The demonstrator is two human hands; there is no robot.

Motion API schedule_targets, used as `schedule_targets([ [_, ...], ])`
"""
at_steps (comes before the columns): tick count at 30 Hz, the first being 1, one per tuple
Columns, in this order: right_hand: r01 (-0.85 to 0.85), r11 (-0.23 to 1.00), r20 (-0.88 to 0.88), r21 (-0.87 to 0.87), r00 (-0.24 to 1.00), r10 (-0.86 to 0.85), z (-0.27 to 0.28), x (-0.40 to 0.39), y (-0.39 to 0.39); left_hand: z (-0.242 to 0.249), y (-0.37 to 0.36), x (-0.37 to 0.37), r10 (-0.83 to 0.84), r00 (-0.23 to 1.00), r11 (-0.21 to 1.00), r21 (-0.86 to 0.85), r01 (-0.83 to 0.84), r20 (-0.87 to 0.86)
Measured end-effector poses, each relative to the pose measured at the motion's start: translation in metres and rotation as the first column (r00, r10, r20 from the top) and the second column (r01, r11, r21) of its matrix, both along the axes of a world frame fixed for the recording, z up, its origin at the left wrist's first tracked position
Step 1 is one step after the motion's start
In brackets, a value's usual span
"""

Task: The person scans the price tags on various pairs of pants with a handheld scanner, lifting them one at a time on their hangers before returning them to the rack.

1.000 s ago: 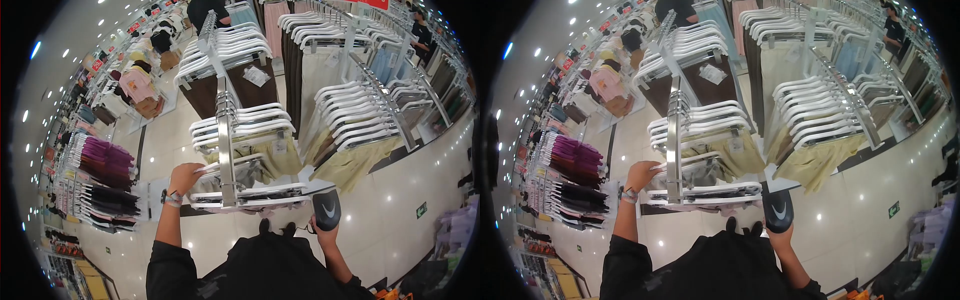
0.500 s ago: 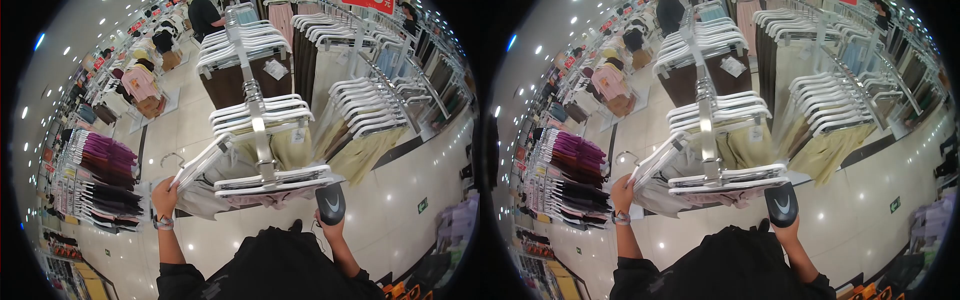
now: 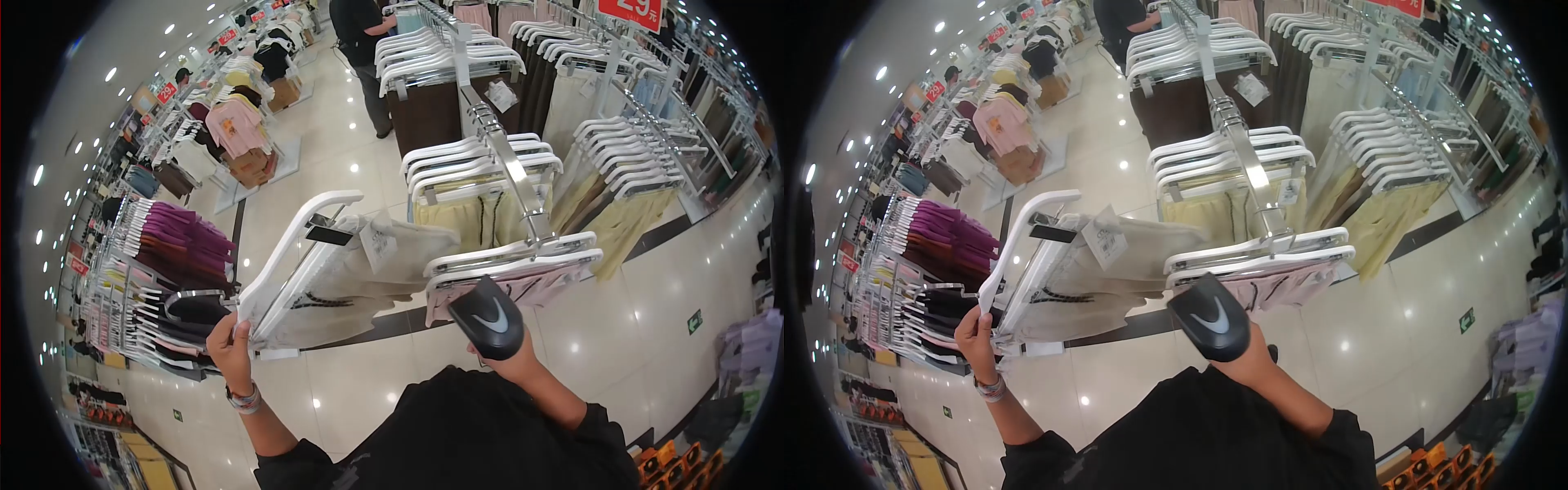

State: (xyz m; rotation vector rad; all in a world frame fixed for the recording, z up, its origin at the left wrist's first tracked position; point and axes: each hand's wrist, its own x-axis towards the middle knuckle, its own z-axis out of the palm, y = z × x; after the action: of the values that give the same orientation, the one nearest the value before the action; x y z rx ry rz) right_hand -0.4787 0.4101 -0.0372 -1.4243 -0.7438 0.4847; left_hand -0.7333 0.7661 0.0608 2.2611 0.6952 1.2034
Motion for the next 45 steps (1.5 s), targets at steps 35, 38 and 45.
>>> schedule_targets([
  [35, -0.074, 0.995, -0.44, -0.061, 0.897, 0.04, 0.026, -0.026, 0.067, -0.016, 0.014, 0.011, -0.279, 0.954, 0.863, -0.465, 0.198, -0.112],
  [38, -0.074, 0.996, -0.449, -0.05, 0.892, 0.044, 0.024, -0.023, 0.067, -0.014, 0.012, 0.012, -0.282, 0.954, 0.865, -0.457, 0.205, -0.106],
  [45, -0.056, 0.998, -0.44, -0.017, 0.897, 0.043, 0.02, -0.017, 0.057, -0.011, 0.008, 0.013, -0.253, 0.961, 0.868, -0.465, 0.174, -0.113],
])
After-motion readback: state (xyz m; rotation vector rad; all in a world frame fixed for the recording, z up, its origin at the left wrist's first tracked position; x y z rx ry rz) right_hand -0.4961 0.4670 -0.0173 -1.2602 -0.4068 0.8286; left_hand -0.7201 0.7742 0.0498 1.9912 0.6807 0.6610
